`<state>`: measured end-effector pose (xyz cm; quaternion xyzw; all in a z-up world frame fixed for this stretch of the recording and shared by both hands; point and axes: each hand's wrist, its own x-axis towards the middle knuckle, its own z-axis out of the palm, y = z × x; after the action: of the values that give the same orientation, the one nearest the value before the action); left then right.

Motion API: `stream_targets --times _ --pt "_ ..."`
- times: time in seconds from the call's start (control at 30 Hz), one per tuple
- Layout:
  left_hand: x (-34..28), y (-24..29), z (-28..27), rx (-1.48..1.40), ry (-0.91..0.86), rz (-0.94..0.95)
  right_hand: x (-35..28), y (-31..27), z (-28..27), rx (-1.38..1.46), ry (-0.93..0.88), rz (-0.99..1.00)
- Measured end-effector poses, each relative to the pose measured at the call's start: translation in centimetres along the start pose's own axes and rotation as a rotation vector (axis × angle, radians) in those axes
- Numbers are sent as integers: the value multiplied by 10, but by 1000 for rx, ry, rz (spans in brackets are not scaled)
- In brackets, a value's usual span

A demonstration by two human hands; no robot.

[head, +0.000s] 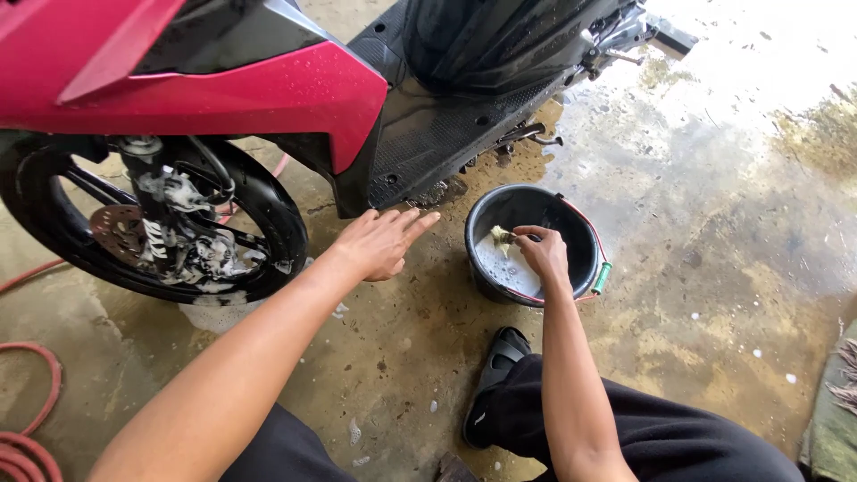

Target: Scrubbing the front wheel and fork of a motorcycle with a brush and soapy water.

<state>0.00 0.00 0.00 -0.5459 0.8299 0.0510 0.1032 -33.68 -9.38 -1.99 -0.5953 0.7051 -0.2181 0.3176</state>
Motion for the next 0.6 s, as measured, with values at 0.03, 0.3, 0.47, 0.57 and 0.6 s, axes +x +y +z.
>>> stream_targets --times 0.03,0.3,0.47,0.57,0.6 --pt "-1 1 -3 4 2 -5 -1 -1 -1 3 -1 -6" --pt "-19 20 -31 1 46 -22 -25 -32 -17 160 195 -197" --pt "-37 19 -40 4 99 -41 -30 -63 -16 1067 -73 85" --pt "-59 7 -50 2 126 -81 -39 -76 -9 1279 -292 166" --pt "-68 2 -53 -3 130 -105 -43 -80 -5 1311 -351 182"
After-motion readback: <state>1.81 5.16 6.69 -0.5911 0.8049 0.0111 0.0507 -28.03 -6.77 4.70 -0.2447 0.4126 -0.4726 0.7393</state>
